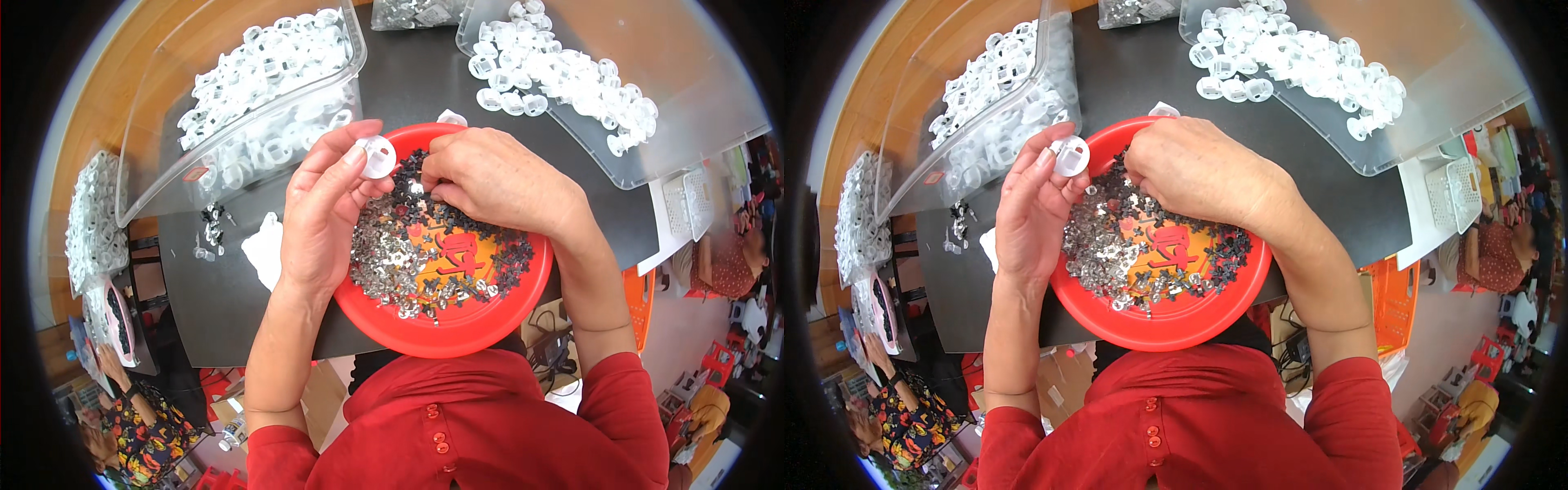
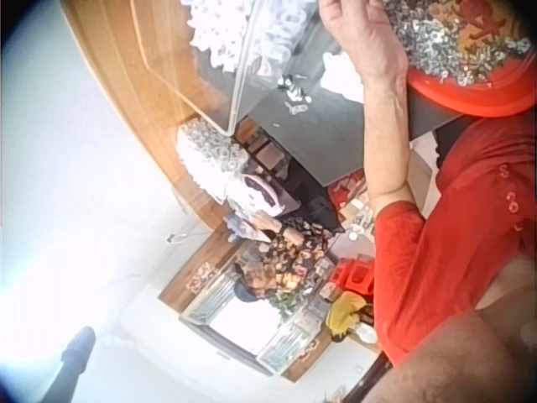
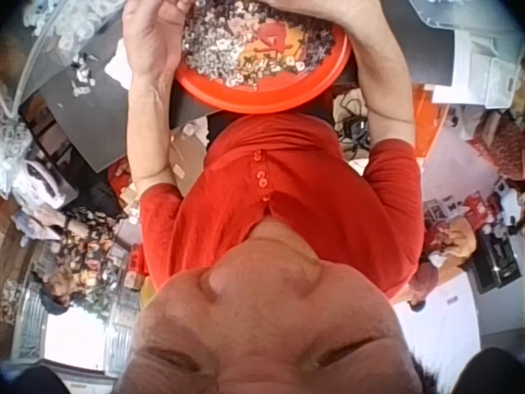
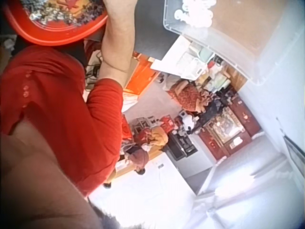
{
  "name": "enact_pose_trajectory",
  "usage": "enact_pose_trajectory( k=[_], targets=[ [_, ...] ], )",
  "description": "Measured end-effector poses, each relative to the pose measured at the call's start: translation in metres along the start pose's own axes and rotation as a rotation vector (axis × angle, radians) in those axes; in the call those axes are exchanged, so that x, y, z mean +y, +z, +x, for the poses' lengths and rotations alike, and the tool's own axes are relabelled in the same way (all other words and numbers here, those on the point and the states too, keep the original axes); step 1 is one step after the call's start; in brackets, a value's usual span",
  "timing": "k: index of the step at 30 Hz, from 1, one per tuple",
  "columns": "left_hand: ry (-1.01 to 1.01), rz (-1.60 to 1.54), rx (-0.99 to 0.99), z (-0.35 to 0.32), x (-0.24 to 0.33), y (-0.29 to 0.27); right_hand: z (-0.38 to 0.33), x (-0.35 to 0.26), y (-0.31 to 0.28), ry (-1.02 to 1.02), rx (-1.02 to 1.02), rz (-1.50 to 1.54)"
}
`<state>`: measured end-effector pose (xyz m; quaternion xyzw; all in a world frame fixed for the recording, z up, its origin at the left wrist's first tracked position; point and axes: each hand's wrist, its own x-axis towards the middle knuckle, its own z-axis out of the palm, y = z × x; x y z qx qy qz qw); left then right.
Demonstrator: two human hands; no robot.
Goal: The recorder is picking up small white circular components and fitting them with even smaller metallic or dark parts, then placing the finished assemblies into containers.
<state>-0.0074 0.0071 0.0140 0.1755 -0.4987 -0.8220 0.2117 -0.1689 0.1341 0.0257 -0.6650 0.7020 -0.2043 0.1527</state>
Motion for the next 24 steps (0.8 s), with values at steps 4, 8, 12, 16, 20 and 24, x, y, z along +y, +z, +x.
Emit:
enact_pose_trajectory(
  k=[4, 8, 12, 16, 20, 24],
  targets=[
    [-0.006, 0.016, -0.004, 0.0004, -0.0012, 0.0003, -0.0009, -0.0002, 0.0000, -0.004, 0.005, -0.006],
    [-0.012, 0.014, -0.010, 0.0008, -0.0023, 0.0007, -0.0012, -0.0011, 0.0001, -0.039, -0.003, -0.001],
    [-0.015, -0.009, 0.001, 0.0010, -0.0030, 0.0022, -0.0009, 0.0001, 0.0003, -0.054, -0.013, 0.002],
    [-0.011, -0.033, 0.026, 0.0009, -0.0018, 0.0031, -0.0010, 0.0002, -0.0012, -0.083, 0.020, 0.038],
    [-0.007, -0.040, 0.020, -0.0005, -0.0009, 0.0038, -0.0017, -0.0033, -0.0011, -0.072, -0.024, 0.072],
    [-0.012, -0.023, 0.016, 0.0017, -0.0019, 0.0041, -0.0013, -0.0014, 0.0024, -0.074, -0.051, 0.061]
  ],
)
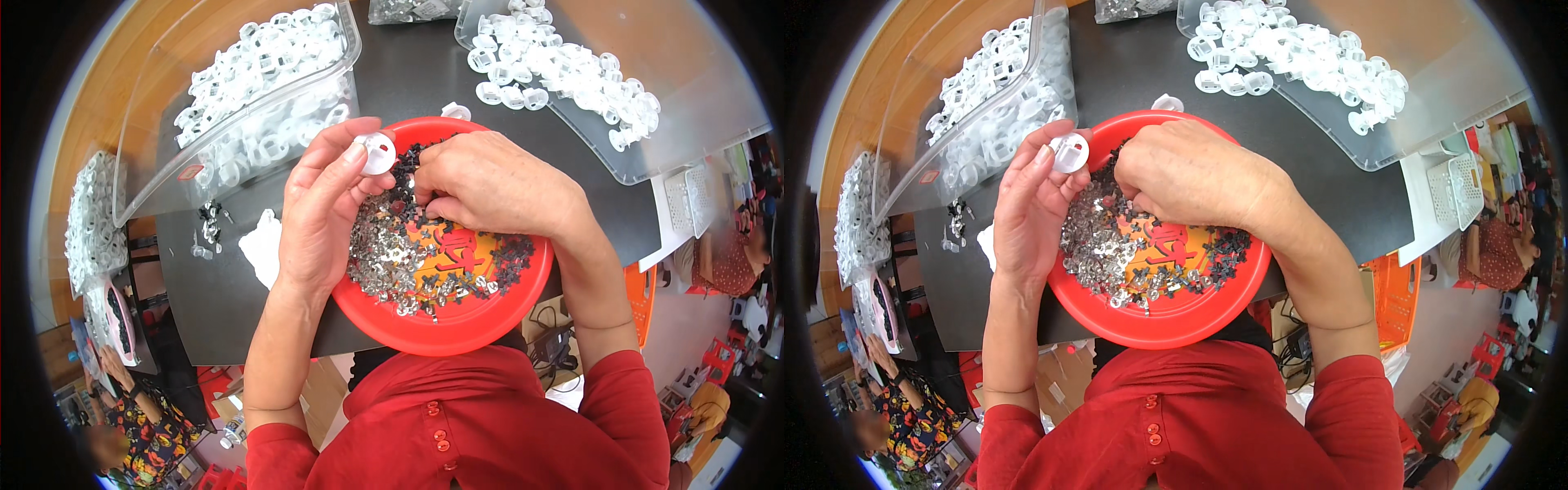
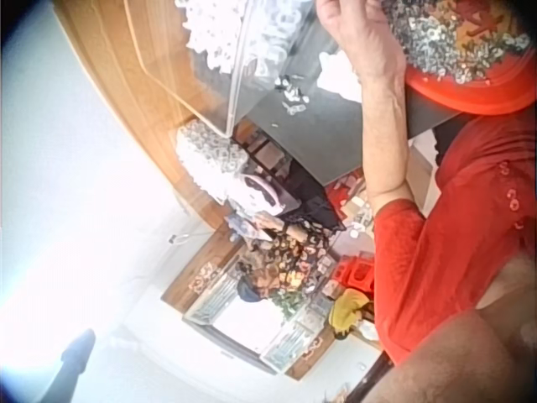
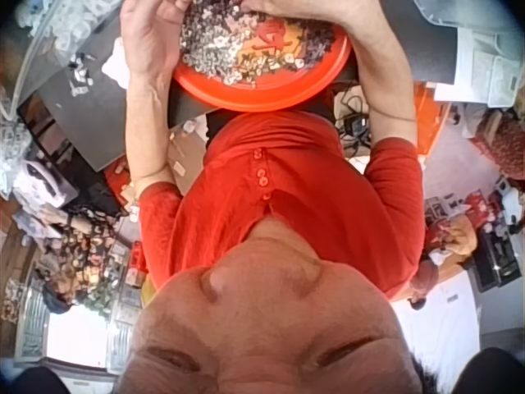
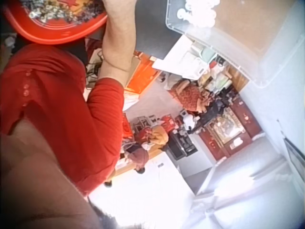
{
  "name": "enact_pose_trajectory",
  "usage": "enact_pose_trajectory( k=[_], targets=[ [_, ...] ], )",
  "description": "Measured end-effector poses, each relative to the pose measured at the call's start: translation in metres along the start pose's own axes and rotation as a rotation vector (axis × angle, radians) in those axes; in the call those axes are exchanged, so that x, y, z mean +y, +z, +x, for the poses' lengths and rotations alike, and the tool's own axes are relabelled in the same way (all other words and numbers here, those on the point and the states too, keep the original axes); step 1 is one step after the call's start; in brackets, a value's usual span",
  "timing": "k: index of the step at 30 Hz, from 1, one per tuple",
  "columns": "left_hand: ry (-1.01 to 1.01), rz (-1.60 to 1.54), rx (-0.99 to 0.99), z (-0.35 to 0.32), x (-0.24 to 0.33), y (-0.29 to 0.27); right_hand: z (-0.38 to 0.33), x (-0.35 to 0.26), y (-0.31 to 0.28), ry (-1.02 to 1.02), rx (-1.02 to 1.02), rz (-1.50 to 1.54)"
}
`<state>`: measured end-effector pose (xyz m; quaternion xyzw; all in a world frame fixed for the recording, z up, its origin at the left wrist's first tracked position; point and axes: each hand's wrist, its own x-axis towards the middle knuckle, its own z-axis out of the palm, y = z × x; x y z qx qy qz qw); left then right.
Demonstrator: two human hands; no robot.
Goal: The recorder is picking up small white circular components and fitting them with even smaller metallic or dark parts, then placing the finished assemblies into containers.
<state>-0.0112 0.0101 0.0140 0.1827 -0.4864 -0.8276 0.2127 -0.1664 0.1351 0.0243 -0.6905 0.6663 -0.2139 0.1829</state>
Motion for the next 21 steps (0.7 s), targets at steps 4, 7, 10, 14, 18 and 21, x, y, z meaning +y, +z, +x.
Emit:
enact_pose_trajectory(
  k=[4, 7, 10, 14, 18, 21],
  targets=[
    [0.003, -0.001, -0.007, -0.002, 0.001, -0.001, 0.001, -0.001, 0.001, -0.007, 0.017, -0.024],
    [0.003, 0.001, -0.014, -0.002, 0.001, -0.001, 0.001, -0.001, 0.001, -0.005, 0.021, -0.036],
    [-0.007, 0.052, -0.032, -0.002, 0.000, -0.003, 0.002, -0.003, -0.003, 0.052, -0.063, -0.026],
    [-0.008, 0.061, -0.036, -0.001, 0.000, -0.002, 0.003, 0.004, -0.007, 0.006, 0.013, 0.068],
    [-0.006, 0.078, -0.011, -0.002, -0.001, -0.001, 0.004, 0.008, -0.021, -0.044, 0.204, 0.264],
    [-0.044, 0.133, -0.033, -0.004, -0.001, -0.002, 0.006, 0.005, -0.020, 0.048, 0.321, 0.500]
  ],
)
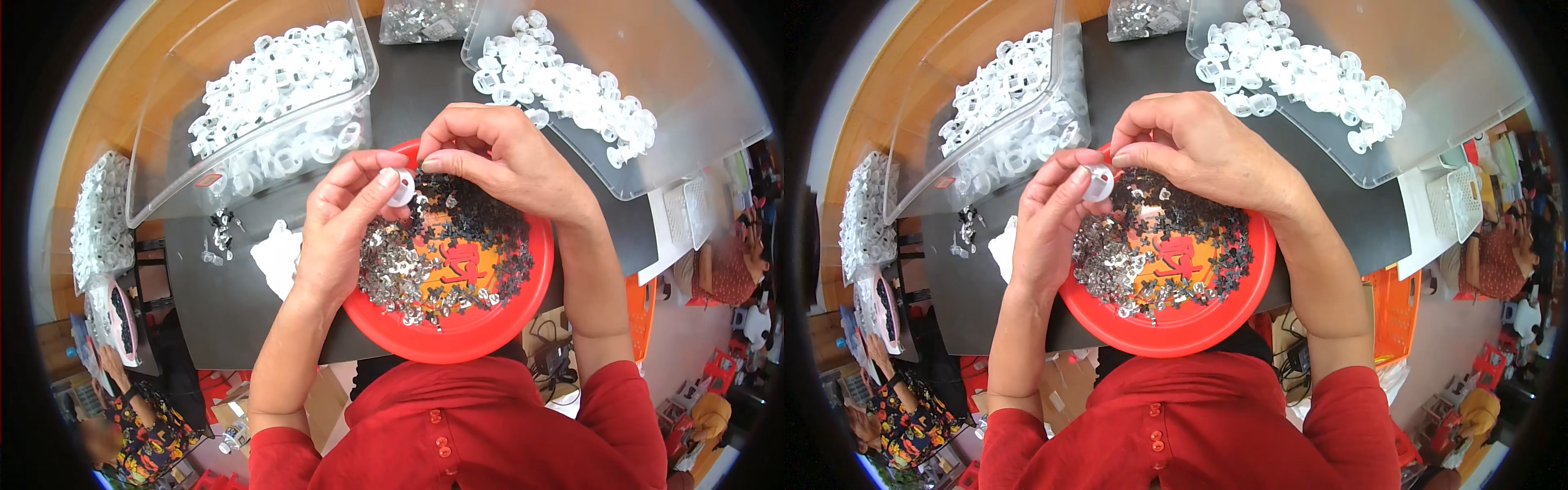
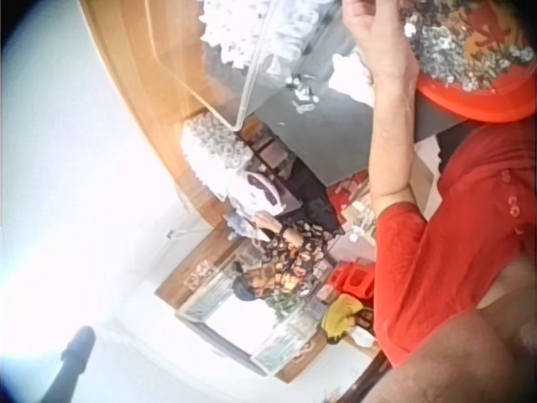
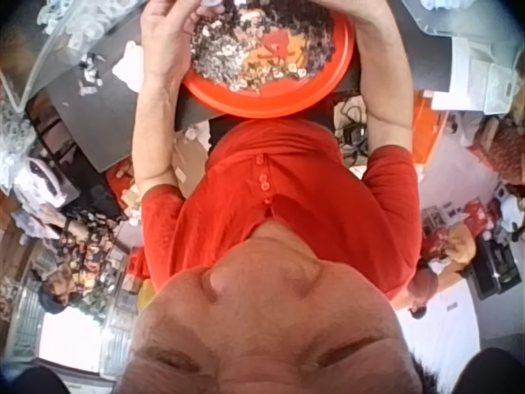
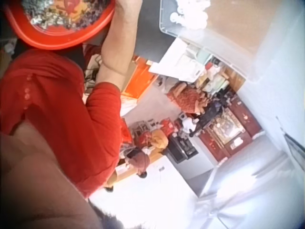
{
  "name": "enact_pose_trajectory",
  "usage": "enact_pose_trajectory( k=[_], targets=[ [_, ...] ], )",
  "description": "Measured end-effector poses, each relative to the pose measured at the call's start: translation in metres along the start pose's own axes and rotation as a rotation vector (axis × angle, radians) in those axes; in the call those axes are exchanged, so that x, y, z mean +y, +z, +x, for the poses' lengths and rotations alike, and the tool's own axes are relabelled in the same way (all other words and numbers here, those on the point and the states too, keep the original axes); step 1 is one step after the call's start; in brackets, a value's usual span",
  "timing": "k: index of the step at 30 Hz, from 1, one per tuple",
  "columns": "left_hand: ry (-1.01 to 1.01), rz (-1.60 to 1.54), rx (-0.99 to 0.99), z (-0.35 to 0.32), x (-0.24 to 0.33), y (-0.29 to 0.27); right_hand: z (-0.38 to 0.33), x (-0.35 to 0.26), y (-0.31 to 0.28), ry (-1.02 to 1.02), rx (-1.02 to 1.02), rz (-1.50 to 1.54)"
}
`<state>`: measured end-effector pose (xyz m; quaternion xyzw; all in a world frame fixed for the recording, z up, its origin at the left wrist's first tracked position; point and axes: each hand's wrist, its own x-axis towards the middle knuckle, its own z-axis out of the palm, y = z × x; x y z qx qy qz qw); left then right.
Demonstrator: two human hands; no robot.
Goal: The recorder is picking up small white circular components and fitting them with even smaller metallic or dark parts, then placing the finished assemblies into containers.
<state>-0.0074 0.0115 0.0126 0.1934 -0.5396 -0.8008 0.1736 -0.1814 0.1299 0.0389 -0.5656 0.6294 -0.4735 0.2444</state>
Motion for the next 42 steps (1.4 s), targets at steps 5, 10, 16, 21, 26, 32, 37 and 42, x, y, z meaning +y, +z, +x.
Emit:
enact_pose_trajectory(
  k=[5, 10, 16, 21, 26, 32, 37, 42],
  targets=[
    [0.056, 0.118, -0.015, 0.000, -0.003, 0.002, -0.001, -0.002, 0.011, 0.077, 0.038, 0.209],
    [0.037, 0.066, -0.007, -0.001, -0.004, 0.000, 0.000, -0.005, 0.014, 0.024, 0.055, 0.113],
    [0.033, 0.081, 0.032, -0.001, -0.001, 0.002, 0.000, -0.012, 0.010, -0.017, 0.069, 0.023],
    [0.021, 0.080, 0.024, -0.001, -0.001, 0.000, 0.000, -0.014, 0.008, -0.027, 0.080, -0.039],
    [0.000, 0.093, 0.011, 0.000, 0.000, 0.001, 0.001, -0.010, 0.011, -0.129, 0.100, -0.114],
    [0.001, 0.102, 0.004, 0.000, -0.002, 0.001, 0.003, -0.003, 0.013, -0.247, 0.093, -0.129],
    [0.002, 0.087, 0.005, 0.000, -0.002, 0.000, 0.003, -0.003, 0.016, -0.278, 0.095, -0.157],
    [0.009, 0.085, -0.022, 0.000, -0.002, -0.002, 0.002, -0.003, 0.019, -0.299, 0.132, -0.170]
  ],
)
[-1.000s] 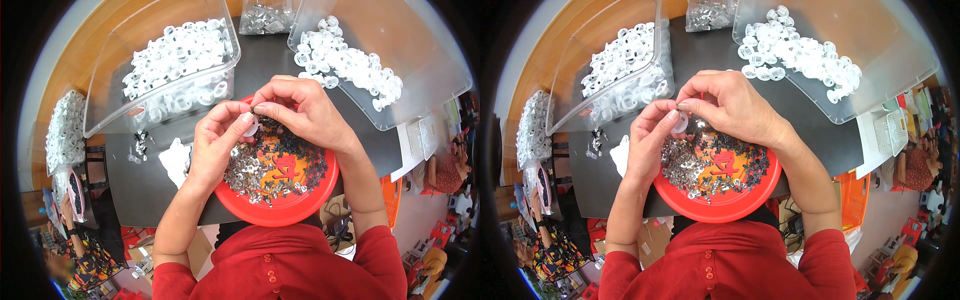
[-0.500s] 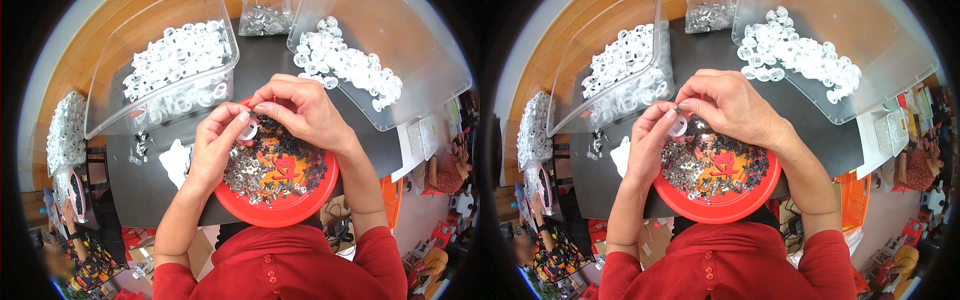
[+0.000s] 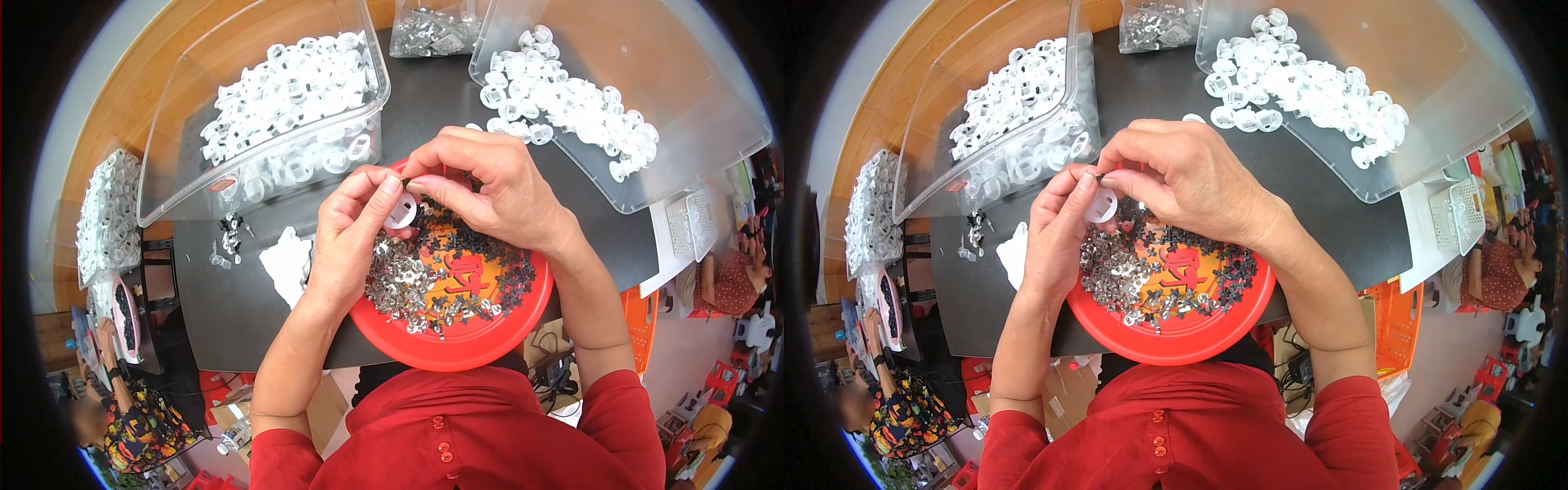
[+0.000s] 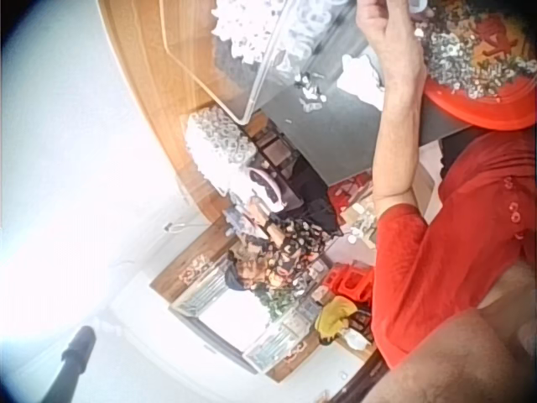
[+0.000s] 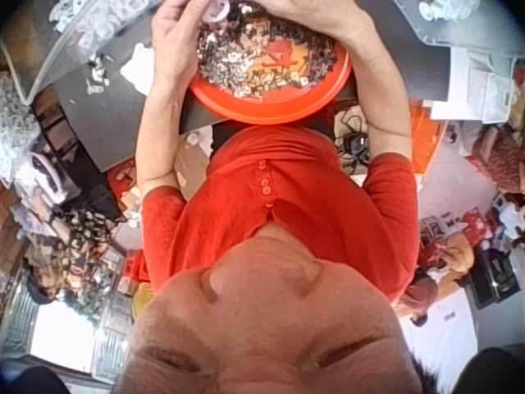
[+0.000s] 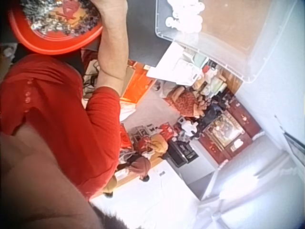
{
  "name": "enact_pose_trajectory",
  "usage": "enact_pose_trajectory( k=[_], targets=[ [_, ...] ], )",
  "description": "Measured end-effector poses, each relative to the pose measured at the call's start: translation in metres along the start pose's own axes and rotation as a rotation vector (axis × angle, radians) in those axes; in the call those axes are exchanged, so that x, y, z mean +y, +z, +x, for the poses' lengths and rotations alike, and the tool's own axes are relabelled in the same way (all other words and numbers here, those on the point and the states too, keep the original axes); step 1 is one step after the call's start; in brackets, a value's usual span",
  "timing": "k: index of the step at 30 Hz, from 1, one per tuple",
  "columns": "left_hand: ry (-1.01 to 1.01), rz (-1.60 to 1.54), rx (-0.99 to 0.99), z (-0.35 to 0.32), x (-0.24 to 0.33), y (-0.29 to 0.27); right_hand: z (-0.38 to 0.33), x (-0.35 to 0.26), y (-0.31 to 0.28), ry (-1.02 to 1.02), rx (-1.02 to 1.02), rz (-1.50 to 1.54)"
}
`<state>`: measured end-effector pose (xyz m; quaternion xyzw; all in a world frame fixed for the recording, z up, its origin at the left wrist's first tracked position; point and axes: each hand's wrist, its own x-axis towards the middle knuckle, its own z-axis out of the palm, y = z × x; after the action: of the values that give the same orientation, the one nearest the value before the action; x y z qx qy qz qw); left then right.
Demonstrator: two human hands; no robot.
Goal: The recorder is picking up small white circular components and fitting them with even smaller metallic or dark parts, then placing the finished assemblies into containers.
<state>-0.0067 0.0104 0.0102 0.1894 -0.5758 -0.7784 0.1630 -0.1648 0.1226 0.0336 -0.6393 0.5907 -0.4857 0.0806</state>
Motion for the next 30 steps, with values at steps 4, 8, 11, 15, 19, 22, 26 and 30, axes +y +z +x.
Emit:
enact_pose_trajectory(
  k=[4, 8, 11, 15, 19, 22, 26, 30],
  targets=[
    [0.030, -0.012, 0.025, -0.0013, 0.0004, 0.0018, 0.0000, -0.0032, 0.0003, 0.051, 0.026, -0.038],
    [0.016, -0.018, 0.022, -0.0010, 0.0001, 0.0013, -0.0009, 0.0012, 0.0010, -0.008, 0.030, -0.050],
    [0.003, -0.021, 0.014, -0.0015, 0.0008, 0.0018, -0.0006, 0.0015, 0.0002, -0.031, 0.020, -0.003],
    [0.000, -0.017, 0.015, -0.0020, 0.0027, 0.0033, 0.0000, 0.0000, -0.0018, -0.036, 0.014, 0.006],
    [-0.009, -0.038, 0.017, -0.0005, 0.0021, 0.0018, 0.0003, 0.0017, -0.0024, -0.050, -0.012, 0.007],
    [-0.010, -0.027, -0.001, -0.0013, 0.0033, 0.0014, 0.0004, 0.0002, -0.0035, -0.059, -0.027, 0.006],
    [-0.020, -0.008, -0.026, -0.0012, 0.0032, -0.0007, 0.0011, -0.0004, -0.0027, -0.091, -0.025, 0.023],
    [-0.020, -0.006, -0.033, -0.0012, 0.0023, -0.0006, 0.0004, -0.0022, -0.0050, -0.068, -0.057, 0.015]
  ],
)
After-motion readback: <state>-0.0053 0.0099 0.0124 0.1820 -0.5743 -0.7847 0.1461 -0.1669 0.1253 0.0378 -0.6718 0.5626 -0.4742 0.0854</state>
